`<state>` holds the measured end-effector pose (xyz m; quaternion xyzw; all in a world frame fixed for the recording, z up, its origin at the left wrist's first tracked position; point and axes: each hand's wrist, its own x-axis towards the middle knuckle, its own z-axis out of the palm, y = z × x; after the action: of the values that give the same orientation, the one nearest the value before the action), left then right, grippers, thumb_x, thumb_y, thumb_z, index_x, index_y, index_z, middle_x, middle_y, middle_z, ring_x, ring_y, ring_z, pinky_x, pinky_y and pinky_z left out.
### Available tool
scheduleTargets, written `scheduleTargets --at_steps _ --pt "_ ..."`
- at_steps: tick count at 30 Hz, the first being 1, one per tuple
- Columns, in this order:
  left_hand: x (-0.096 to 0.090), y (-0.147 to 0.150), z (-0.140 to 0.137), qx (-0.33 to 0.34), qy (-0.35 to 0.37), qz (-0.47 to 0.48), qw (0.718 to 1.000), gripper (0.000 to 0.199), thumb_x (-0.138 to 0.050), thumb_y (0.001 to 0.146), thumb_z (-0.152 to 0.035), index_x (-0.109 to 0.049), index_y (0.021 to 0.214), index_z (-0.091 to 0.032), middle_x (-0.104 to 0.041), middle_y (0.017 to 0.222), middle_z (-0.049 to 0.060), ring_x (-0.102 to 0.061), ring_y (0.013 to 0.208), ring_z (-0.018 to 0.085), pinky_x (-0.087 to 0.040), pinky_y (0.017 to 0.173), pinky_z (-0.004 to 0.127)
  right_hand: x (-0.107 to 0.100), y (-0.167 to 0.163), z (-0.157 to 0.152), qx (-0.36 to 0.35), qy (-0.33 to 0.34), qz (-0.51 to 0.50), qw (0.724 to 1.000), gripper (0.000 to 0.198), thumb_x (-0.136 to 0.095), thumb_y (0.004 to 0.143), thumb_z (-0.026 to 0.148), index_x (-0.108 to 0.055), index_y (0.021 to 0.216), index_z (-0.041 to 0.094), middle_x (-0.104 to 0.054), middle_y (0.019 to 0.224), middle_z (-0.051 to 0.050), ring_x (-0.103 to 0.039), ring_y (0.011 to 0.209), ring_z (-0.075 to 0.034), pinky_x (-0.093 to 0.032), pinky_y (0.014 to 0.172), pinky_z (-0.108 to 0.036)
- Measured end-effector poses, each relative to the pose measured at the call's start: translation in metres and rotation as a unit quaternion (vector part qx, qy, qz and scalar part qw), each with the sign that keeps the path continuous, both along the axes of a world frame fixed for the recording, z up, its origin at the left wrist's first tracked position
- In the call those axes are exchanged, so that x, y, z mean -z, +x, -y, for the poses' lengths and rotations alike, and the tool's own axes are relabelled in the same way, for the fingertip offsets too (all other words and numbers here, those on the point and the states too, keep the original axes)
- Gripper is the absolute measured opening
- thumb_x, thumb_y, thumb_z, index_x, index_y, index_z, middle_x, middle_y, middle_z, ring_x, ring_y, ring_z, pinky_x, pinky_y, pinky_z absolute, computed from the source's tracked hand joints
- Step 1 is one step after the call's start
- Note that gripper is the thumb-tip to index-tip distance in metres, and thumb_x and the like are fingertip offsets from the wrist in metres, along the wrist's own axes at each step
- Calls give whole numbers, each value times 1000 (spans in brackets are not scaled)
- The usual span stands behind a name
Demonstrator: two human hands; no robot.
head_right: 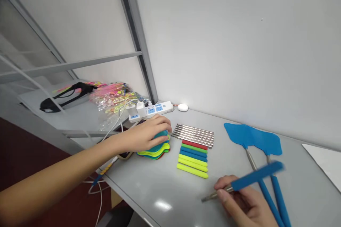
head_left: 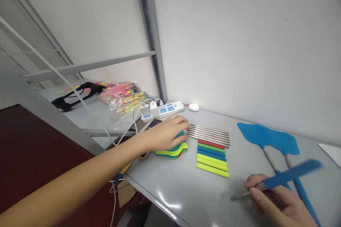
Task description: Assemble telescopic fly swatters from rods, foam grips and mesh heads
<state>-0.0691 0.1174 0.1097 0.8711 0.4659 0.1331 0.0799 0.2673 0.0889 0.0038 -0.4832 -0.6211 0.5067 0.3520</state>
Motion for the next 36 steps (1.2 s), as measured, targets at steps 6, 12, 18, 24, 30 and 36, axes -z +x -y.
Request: scheduleTargets --at_steps 6,12,18,24,30,36 --pt "16 -43 3 -46 -100 -47 993 64 -67 79 -57 -51 133 -27 -49 136 9 -38 126 32 -28 106 44 24 14 -16 -21 8 4 1000 27 -70 77 47 -70 92 25 -58 63 -3 -57 59 -21 -50 53 -28" --pt "25 -39 -2 -64 -112 -28 991 71 -70 75 -56 -48 136 -28 -49 138 9 -35 129 33 -22 108 47 19 16 -19 -85 -1 -3 996 25 -57 88 47 -69 94 25 -59 68 -4 -57 64 -20 -48 62 -30" --pt "28 -32 -14 -58 -110 11 992 70 -76 70 -51 -54 132 -26 -56 132 7 -35 131 32 -18 110 46 11 12 -16 -97 -15 -18 995 27 -56 88 48 -69 93 25 -59 76 -5 -56 66 -21 -46 65 -32" --pt "32 -26 -21 -66 -118 75 988 60 -80 69 -45 -61 122 -24 -65 115 4 -51 116 26 -31 103 38 -8 4 -12 -65 -35 -39 996 33 -58 85 53 -69 88 22 -58 71 -5 -54 65 -21 -47 62 -34" --pt "35 -21 -16 -59 -106 126 985 53 -82 65 -42 -65 111 -22 -63 108 4 -55 105 23 -41 92 33 -21 -8 -8 -25 -42 -66 997 37 -62 79 57 -68 80 20 -55 66 -3 -51 59 -19 -45 56 -32" --pt "17 -11 -12 -58 -116 180 975 36 -78 73 -34 -67 103 -20 -65 95 1 -58 90 17 -43 82 28 -18 -11 -6 -32 -62 -116 991 33 -60 82 53 -68 82 21 -51 69 -3 -49 63 -18 -43 56 -32"
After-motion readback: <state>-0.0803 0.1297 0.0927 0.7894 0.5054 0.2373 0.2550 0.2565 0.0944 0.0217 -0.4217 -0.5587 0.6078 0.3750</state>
